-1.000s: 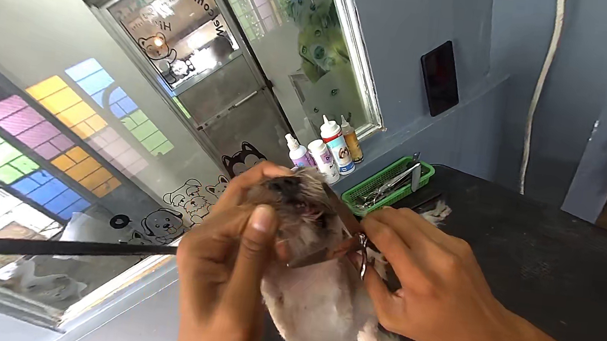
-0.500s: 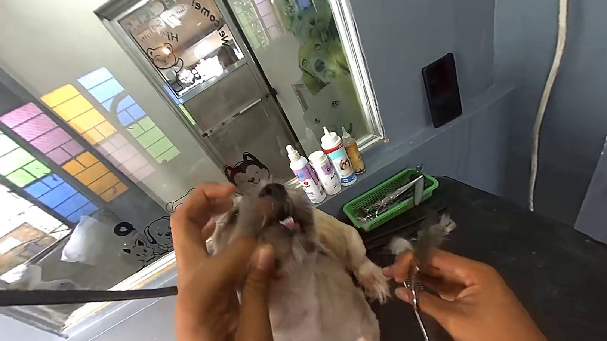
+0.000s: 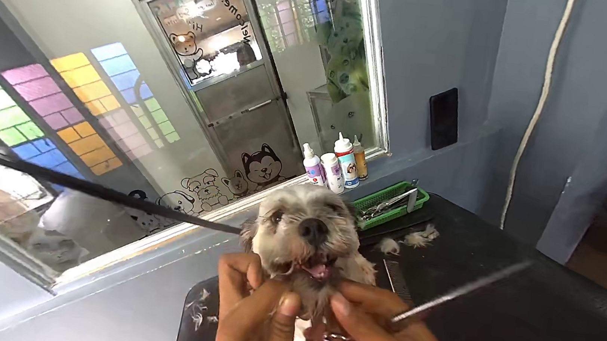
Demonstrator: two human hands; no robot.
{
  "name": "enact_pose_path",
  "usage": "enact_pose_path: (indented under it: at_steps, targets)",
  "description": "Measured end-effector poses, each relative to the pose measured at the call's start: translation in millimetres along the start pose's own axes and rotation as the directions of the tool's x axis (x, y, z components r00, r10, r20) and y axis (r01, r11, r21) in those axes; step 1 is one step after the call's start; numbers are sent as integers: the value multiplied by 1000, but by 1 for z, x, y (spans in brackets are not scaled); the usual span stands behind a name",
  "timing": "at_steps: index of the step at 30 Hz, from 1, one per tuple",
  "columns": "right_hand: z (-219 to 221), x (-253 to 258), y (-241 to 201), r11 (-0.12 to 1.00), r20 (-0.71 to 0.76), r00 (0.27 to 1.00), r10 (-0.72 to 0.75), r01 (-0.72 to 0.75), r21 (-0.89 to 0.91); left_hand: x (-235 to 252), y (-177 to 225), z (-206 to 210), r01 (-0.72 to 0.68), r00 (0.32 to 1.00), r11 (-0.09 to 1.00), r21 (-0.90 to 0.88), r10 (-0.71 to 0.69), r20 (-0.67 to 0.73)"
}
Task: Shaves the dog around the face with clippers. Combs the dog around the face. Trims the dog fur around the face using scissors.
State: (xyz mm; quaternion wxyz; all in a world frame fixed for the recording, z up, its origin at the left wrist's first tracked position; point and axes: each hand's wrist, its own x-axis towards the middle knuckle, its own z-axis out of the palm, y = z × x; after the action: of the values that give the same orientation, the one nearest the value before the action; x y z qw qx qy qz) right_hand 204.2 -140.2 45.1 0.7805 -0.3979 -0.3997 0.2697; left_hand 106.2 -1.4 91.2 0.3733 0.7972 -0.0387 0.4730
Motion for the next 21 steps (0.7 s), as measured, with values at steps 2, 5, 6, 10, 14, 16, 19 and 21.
enact_pose_path:
  at_steps: [2,5,6,10,14,16,19,21]
  targets:
    - [13,3,1,997,-55,998,11,-7,76,-8,2,-1,7,1000,1000,-4,-7,-6]
    - [23,7,8,993,-152,988,-39,55,105,-14,2,-3,18,1000,999,-39,-19,-13]
    - [25,8,10,993,-181,982,-45,64,103,-15,1,-2,17,1000,999,-52,-18,-18]
    - [24,10,15,991,-230,965,-129,135,10,-17,-5,2,35,999,995,-95,-38,-27]
    - [13,11,22,931,-148,935,-322,285,-228,-17,-9,5,46,999,989,-143,-44,15]
    - [8,12,23,870,-90,909,-408,357,-340,-17,-9,6,70,997,984,-164,-63,50]
    - [5,13,22,798,-24,883,-468,411,-440,-16,-14,7,99,992,981,-169,-83,99]
    - [5,13,21,760,23,873,-487,436,-482,-15,-12,5,123,989,985,-123,-110,103]
